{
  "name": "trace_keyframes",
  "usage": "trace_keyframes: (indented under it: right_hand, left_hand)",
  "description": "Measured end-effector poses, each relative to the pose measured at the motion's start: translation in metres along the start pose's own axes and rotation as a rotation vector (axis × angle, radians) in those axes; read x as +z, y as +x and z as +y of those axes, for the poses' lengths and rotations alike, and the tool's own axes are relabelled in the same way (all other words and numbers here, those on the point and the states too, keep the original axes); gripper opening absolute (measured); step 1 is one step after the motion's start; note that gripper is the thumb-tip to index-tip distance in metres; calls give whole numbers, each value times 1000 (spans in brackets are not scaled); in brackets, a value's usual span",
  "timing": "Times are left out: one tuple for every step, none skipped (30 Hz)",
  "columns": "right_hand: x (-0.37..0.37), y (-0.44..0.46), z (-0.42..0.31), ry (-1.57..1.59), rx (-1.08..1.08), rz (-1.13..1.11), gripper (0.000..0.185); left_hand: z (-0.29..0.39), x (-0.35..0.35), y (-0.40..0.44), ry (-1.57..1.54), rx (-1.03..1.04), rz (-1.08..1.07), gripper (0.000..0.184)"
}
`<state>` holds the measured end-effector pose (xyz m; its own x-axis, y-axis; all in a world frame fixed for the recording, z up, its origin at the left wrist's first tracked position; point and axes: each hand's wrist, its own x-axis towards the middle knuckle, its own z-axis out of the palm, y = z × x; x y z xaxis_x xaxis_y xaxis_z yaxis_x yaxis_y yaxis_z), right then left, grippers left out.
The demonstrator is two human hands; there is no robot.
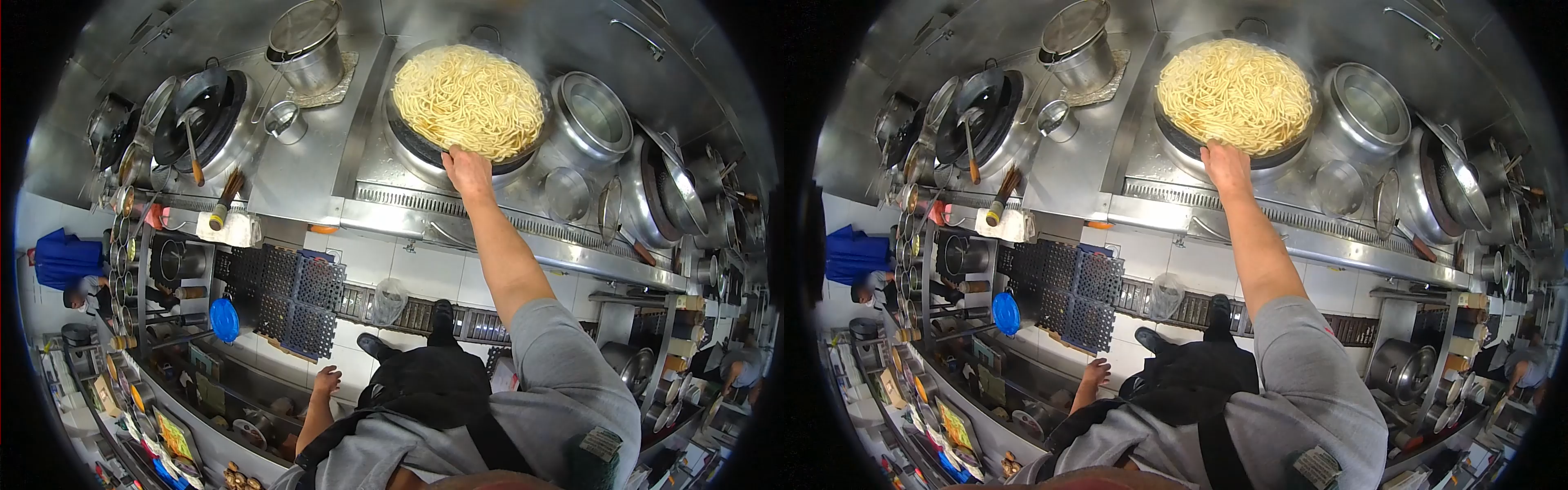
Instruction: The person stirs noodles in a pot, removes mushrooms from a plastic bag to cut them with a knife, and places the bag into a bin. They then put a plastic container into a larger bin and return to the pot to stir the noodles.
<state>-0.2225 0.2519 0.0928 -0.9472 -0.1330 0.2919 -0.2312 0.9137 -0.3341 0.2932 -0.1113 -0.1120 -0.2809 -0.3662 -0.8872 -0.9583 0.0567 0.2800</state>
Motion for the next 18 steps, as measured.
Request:
trace_keyframes:
  right_hand:
    - [0,-1,1,-2,6,-4,28]
    - [-2,-1,2,4,4,0,28]
    - [-3,-1,2,11,-1,2,27]
    - [-3,-3,3,10,-1,-2,27]
    - [-4,-3,4,23,-7,1,27]
    - [-6,-2,5,33,-14,6,27]
    - [-7,-2,5,31,-16,9,27]
    - [-6,-3,6,25,-26,21,27]
    - [-4,-3,6,21,-36,37,26]
    - [-3,-2,6,23,-38,42,26]
    - [-3,-2,6,10,-43,38,27]
    - [-2,-2,7,-3,-49,33,27]
    - [-2,-1,8,0,-52,36,27]
    - [-2,-1,8,-2,-51,19,27]
    - [-1,-1,8,-6,-49,3,26]
    - [-1,-1,7,-4,-52,4,26]
    - [-1,-1,7,-13,-53,0,26]
    - [-1,-1,7,-23,-54,-4,26]
  left_hand:
    - [4,1,0,6,-3,-3,49]
    - [7,2,2,8,-12,-19,48]
    - [9,4,3,7,-22,-34,48]
    - [10,5,3,7,-26,-35,48]
    - [12,4,5,35,-32,-40,47]
    - [15,5,6,63,-35,-47,47]
    - [17,5,7,61,-32,-49,47]
    - [17,5,8,30,-39,-60,47]
    - [19,3,9,0,-42,-69,47]
    - [20,3,10,0,-37,-66,47]
    - [23,5,9,0,-24,-35,47]
    - [25,6,7,0,-12,-3,47]
    - [26,6,5,-3,-11,0,47]
    - [24,7,7,-20,8,-2,47]
    - [22,7,7,-37,26,-4,47]
    - [17,7,7,-40,26,-2,47]
    - [14,7,4,-51,15,-10,47]
    - [11,8,3,-61,5,-19,47]
